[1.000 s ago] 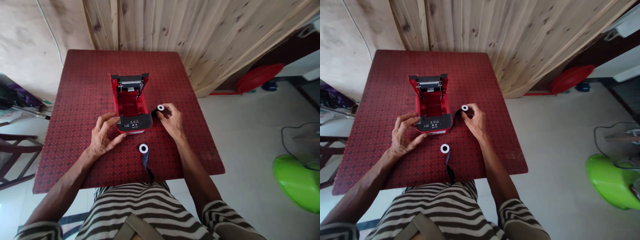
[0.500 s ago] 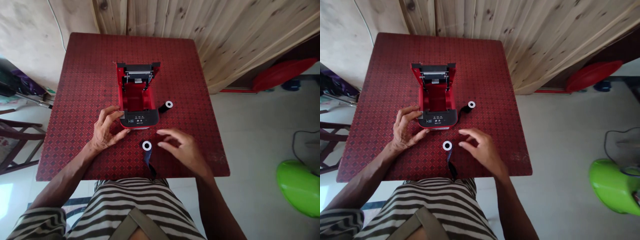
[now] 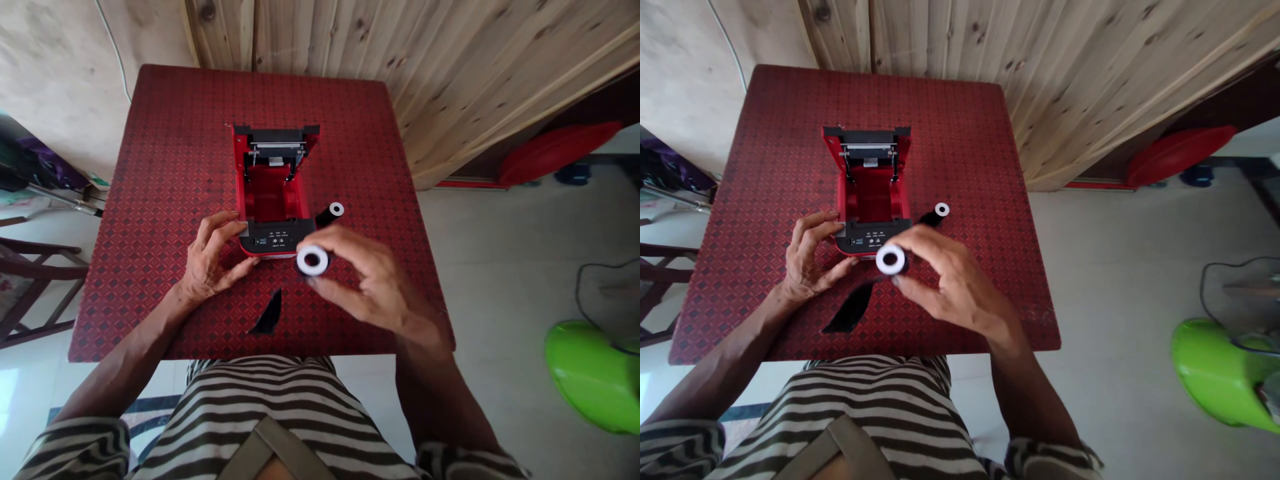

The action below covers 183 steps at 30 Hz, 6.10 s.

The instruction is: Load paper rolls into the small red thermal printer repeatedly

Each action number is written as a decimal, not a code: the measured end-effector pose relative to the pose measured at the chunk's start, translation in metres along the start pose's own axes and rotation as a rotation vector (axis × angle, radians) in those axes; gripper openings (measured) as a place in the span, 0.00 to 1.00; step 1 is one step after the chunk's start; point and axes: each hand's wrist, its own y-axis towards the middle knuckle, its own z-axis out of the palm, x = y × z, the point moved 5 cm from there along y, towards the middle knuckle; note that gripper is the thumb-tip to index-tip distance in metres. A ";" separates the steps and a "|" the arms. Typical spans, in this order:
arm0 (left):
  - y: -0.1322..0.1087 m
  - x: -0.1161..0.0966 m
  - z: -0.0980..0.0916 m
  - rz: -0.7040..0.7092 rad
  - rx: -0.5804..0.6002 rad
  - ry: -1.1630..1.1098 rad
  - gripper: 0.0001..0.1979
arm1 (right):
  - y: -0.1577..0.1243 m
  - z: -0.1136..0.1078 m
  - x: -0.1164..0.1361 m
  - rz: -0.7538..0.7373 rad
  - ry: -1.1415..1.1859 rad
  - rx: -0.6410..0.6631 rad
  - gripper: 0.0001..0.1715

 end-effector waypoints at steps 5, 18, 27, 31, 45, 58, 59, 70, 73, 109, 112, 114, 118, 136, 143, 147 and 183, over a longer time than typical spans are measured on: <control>0.001 -0.001 0.000 0.016 0.006 -0.048 0.30 | 0.066 -0.007 0.000 -0.075 -0.406 -0.056 0.15; 0.000 -0.003 0.001 0.015 0.019 -0.048 0.32 | 0.108 0.038 -0.033 -0.019 -0.741 0.184 0.15; 0.001 -0.005 -0.001 0.028 0.014 -0.038 0.31 | 0.110 0.050 -0.037 -0.009 -0.820 0.235 0.19; 0.000 -0.004 0.000 0.016 0.033 -0.050 0.31 | 0.121 0.051 -0.046 0.050 -0.753 0.325 0.20; 0.000 -0.003 -0.001 0.012 0.024 -0.044 0.30 | 0.082 0.018 -0.017 -0.078 -0.355 0.265 0.34; 0.105 0.015 -0.031 0.107 -0.071 0.074 0.29 | 0.054 0.022 -0.011 -0.182 -0.386 -0.154 0.12; 0.117 0.021 -0.027 0.152 -0.074 0.094 0.30 | 0.053 0.023 -0.010 -0.190 -0.404 -0.154 0.12; 0.141 0.045 0.007 0.021 0.137 -0.078 0.28 | 0.058 0.031 -0.013 -0.195 -0.564 -0.078 0.15; 0.137 0.032 0.001 -0.019 0.133 -0.118 0.28 | 0.057 0.030 -0.012 -0.198 -0.551 -0.115 0.17; 0.058 0.012 -0.001 0.170 0.307 -0.124 0.40 | 0.009 0.028 -0.011 -0.183 -0.380 -0.354 0.15; 0.058 0.014 0.001 0.154 0.317 -0.097 0.43 | 0.004 0.024 -0.012 -0.169 -0.336 -0.395 0.17; 0.057 0.015 0.003 0.125 0.339 -0.079 0.45 | 0.002 0.022 -0.014 -0.150 -0.313 -0.440 0.19; 0.048 0.008 0.003 0.098 0.320 -0.081 0.46 | -0.007 0.020 -0.026 -0.040 -0.229 -0.588 0.16; 0.007 -0.009 -0.007 0.153 -0.024 0.102 0.30 | -0.021 0.076 -0.065 0.087 -0.353 -0.514 0.40; 0.006 -0.011 -0.011 0.155 -0.018 0.078 0.31 | -0.021 0.072 -0.061 0.046 -0.432 -0.542 0.35; 0.009 -0.012 -0.012 0.143 -0.021 0.070 0.31 | -0.021 0.072 -0.061 0.037 -0.422 -0.544 0.35; 0.004 -0.017 -0.005 0.071 -0.029 0.070 0.32 | 0.096 0.032 -0.036 -0.026 -0.582 0.080 0.13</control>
